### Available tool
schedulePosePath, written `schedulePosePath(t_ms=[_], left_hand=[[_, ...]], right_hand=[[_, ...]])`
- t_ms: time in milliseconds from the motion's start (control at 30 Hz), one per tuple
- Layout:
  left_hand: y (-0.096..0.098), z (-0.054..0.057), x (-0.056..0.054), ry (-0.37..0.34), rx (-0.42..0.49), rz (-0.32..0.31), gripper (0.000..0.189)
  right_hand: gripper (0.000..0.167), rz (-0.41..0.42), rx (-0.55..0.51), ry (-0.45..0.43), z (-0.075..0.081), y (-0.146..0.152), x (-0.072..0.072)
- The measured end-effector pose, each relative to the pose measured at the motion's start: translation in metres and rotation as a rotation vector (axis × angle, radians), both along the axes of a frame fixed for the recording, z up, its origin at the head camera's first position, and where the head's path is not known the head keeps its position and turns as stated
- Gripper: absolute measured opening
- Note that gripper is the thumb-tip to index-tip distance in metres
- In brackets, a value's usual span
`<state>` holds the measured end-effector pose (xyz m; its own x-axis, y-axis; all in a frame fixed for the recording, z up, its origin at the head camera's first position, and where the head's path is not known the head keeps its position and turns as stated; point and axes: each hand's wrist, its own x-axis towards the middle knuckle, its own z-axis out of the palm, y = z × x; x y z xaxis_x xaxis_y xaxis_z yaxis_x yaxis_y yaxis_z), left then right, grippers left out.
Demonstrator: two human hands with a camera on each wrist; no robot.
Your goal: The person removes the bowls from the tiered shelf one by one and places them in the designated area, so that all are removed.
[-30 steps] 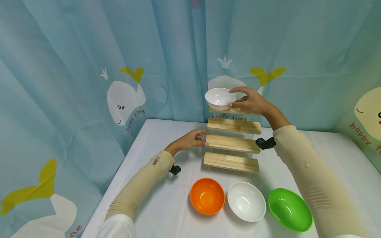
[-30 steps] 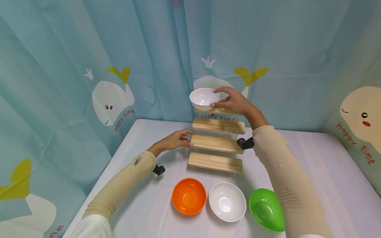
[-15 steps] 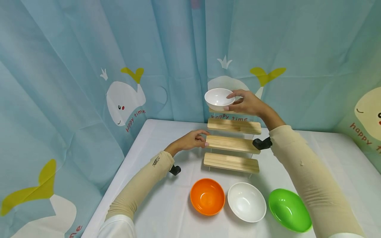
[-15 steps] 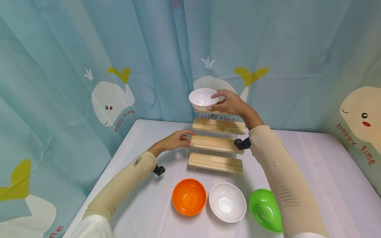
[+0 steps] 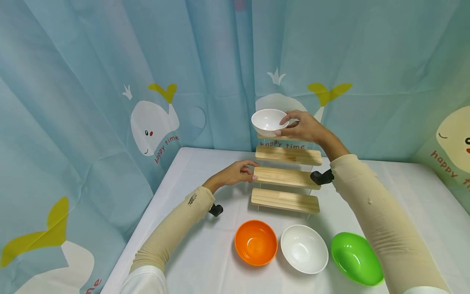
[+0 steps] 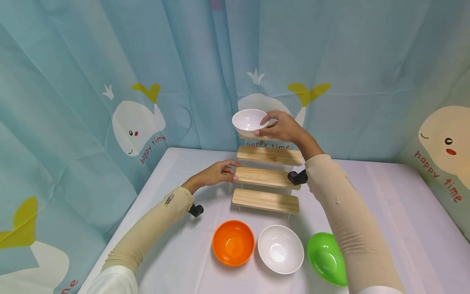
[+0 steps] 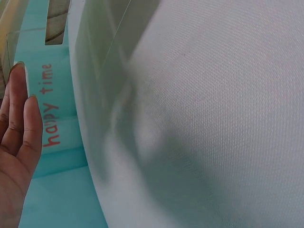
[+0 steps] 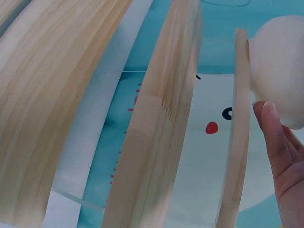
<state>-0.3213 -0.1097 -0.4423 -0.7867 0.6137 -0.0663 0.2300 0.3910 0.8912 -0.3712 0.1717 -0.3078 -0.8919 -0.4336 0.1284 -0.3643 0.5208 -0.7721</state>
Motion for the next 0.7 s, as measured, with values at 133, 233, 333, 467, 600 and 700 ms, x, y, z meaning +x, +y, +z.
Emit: schedulePosePath(t_ms=[133,233,333,467,600,700], left_hand=[[0.0,0.0,0.001,0.003,-0.001,-0.004,0.056],[0.001,0.001,0.001,0.006,-0.006,-0.004,0.056],[0.003,0.001,0.002,0.005,-0.009,-0.004,0.056],[0.005,0.0,0.002,0.005,-0.009,-0.012,0.056],[0.008,-0.001,0.002,0.007,0.006,-0.021,0.056],[0.008,0.0,0.001,0.002,0.021,-0.023,0.055]], right_hand=[[0.042,-0.008,-0.014,-0.005,-0.002,-0.001,-0.001],[0.041,-0.021,-0.019,-0.009,-0.003,-0.002,-0.001],[0.04,-0.035,-0.012,-0.001,-0.003,-0.002,0.0],[0.038,-0.044,-0.007,0.008,-0.003,0.001,0.004],[0.036,-0.054,-0.011,0.015,0.0,0.004,0.007],[0.035,-0.058,-0.015,0.011,0.002,0.007,0.01]])
